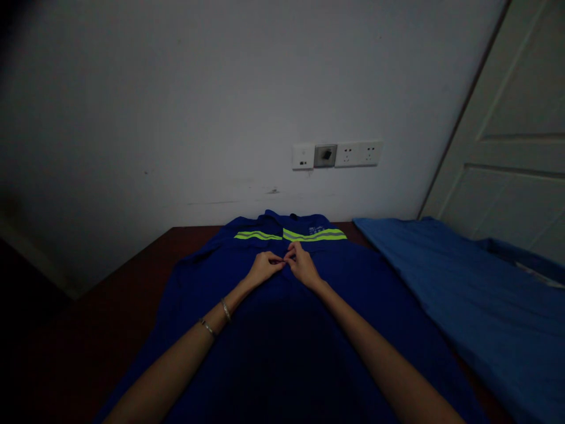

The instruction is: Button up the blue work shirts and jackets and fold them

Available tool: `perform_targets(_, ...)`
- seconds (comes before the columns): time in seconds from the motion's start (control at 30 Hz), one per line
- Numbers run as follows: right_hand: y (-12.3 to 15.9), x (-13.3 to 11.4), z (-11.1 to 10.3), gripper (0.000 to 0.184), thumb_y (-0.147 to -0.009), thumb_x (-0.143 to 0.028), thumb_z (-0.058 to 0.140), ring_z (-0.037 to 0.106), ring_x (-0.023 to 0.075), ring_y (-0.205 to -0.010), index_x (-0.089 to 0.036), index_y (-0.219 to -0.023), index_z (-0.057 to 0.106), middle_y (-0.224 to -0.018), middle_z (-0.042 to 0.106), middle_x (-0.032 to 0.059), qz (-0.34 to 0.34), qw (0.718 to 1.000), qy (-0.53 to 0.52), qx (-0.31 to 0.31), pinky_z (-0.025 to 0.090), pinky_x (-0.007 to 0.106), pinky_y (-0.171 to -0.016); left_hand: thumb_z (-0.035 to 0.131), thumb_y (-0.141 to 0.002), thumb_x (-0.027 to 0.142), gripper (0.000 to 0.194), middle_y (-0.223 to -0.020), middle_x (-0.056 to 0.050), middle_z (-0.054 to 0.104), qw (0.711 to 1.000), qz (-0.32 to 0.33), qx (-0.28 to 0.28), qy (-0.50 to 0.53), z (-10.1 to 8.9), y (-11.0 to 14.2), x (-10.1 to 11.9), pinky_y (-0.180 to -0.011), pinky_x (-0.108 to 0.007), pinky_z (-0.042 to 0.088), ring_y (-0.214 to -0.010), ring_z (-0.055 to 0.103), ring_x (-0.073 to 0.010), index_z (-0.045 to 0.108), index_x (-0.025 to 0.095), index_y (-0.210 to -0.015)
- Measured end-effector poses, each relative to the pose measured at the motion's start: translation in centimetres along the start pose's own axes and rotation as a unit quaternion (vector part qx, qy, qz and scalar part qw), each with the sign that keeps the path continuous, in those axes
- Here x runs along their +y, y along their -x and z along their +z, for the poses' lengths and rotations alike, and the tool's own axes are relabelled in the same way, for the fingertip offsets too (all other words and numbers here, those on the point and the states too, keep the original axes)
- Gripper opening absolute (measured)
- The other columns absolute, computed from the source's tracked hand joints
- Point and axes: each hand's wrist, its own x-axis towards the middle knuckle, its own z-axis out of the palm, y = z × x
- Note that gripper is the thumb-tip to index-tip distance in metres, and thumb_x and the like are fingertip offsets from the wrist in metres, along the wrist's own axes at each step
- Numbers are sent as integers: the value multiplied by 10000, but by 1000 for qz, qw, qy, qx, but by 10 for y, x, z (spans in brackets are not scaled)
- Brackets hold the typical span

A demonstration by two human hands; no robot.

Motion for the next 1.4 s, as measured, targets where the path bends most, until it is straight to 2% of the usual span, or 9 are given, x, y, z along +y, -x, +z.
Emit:
perform_targets(0.17,0,-7,-1,240,-676,-191,510,572,137,-623,-225,-862,363,-718,621,-20,8,999,-40,6,425,264,-619,617,-689,254,194,-743,-38,643,999,30,9,-18,1,0,-6,-630,-231,395,-671,547,-145,704,183,-847)
perform_targets(0.47,-1,0,1,209,-700,-198,513,591,145,-685,-225,-865,388,-755,619,-10,3,1000,-22,16,434,271,-645,562,-733,185,134,-761,-51,608,997,57,21,-43,6,-1,-4,-650,-240,392,-703,534,-141,678,145,-789)
perform_targets(0.67,-6,2,-5,298,-696,-215,559,594,140,-705,-201,-981,473,-746,635,-7,-5,999,-52,-10,437,285,-708,581,-736,190,98,-780,-53,610,997,56,25,-51,8,0,-8,-679,-254,400,-731,542,-148,659,140,-767)
perform_targets(0.77,-12,5,-14,258,-714,-241,560,597,147,-738,-173,-962,534,-760,634,15,6,998,-66,8,442,285,-717,594,-732,195,89,-786,-58,612,996,60,31,-60,9,-1,-12,-691,-263,405,-746,544,-155,653,135,-761)
perform_targets(0.83,-16,5,-21,179,-729,-254,559,589,155,-771,-166,-882,588,-793,635,32,-11,1000,-26,5,438,292,-733,595,-735,195,82,-785,-54,611,995,67,33,-66,10,-1,-13,-703,-267,408,-753,543,-155,650,138,-760)
perform_targets(0.93,-18,1,-29,126,-747,-260,565,564,167,-817,-171,-806,632,-828,628,44,-65,994,79,-39,419,312,-772,591,-744,198,80,-791,-48,610,994,70,30,-80,11,-1,-14,-717,-273,409,-764,540,-154,643,141,-766)
perform_targets(1.17,-9,-17,-25,142,-803,-240,519,467,191,-931,-173,-835,640,-929,556,72,-155,939,291,-101,398,311,-802,564,-769,185,83,-785,-49,595,987,101,21,-119,10,2,-10,-731,-275,402,-778,515,-156,632,140,-752)
perform_targets(1.27,-7,-18,-22,148,-811,-228,509,452,198,-927,-167,-827,643,-927,548,79,-170,920,334,-109,398,314,-809,548,-778,172,90,-795,-51,594,986,113,23,-124,10,2,-9,-737,-277,398,-783,510,-156,629,140,-759)
perform_targets(1.4,-6,-16,-21,145,-814,-216,502,445,202,-928,-162,-825,636,-937,542,83,-180,915,345,-106,406,316,-802,545,-776,161,88,-801,-53,593,984,120,26,-126,10,3,-9,-736,-278,398,-785,508,-157,629,135,-766)
